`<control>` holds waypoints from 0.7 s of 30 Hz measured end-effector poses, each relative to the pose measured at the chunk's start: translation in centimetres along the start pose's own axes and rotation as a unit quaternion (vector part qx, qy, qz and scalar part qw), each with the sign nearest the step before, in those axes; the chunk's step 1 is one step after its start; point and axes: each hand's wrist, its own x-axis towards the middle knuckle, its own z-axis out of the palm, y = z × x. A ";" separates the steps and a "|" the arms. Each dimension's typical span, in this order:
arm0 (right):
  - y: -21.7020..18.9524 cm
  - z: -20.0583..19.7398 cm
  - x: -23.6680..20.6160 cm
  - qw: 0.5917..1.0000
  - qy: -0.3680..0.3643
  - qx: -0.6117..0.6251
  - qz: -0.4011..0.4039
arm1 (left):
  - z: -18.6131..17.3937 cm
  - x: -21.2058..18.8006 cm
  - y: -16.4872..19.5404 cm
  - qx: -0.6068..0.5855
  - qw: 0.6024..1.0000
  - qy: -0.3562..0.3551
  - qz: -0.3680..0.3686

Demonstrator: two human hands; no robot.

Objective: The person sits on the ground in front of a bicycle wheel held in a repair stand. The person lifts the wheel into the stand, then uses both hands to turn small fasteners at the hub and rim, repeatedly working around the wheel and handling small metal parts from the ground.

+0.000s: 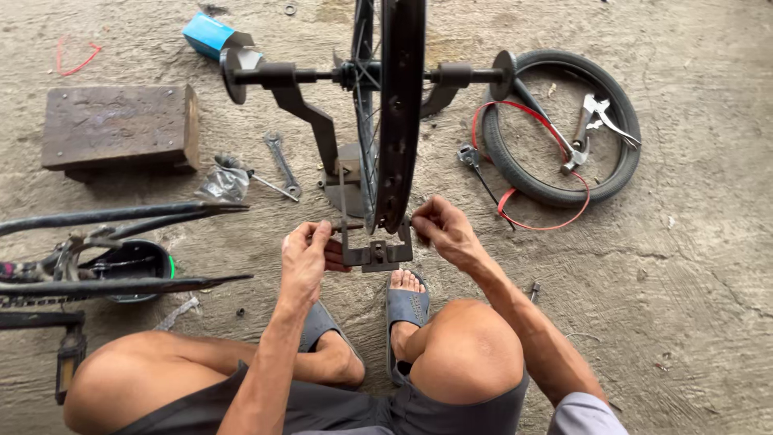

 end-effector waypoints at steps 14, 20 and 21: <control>0.7 -2.5 1.7 0.994 -0.034 0.039 0.094 | 0.7 1.5 -0.2 0.009 1.000 0.004 -0.007; 2.3 -3.8 1.9 0.996 -0.034 0.080 0.025 | 1.5 2.6 -1.2 0.016 1.000 0.008 0.006; 2.7 -4.2 2.1 0.995 -0.042 0.090 0.030 | 1.9 2.8 -1.4 0.017 1.000 0.010 0.005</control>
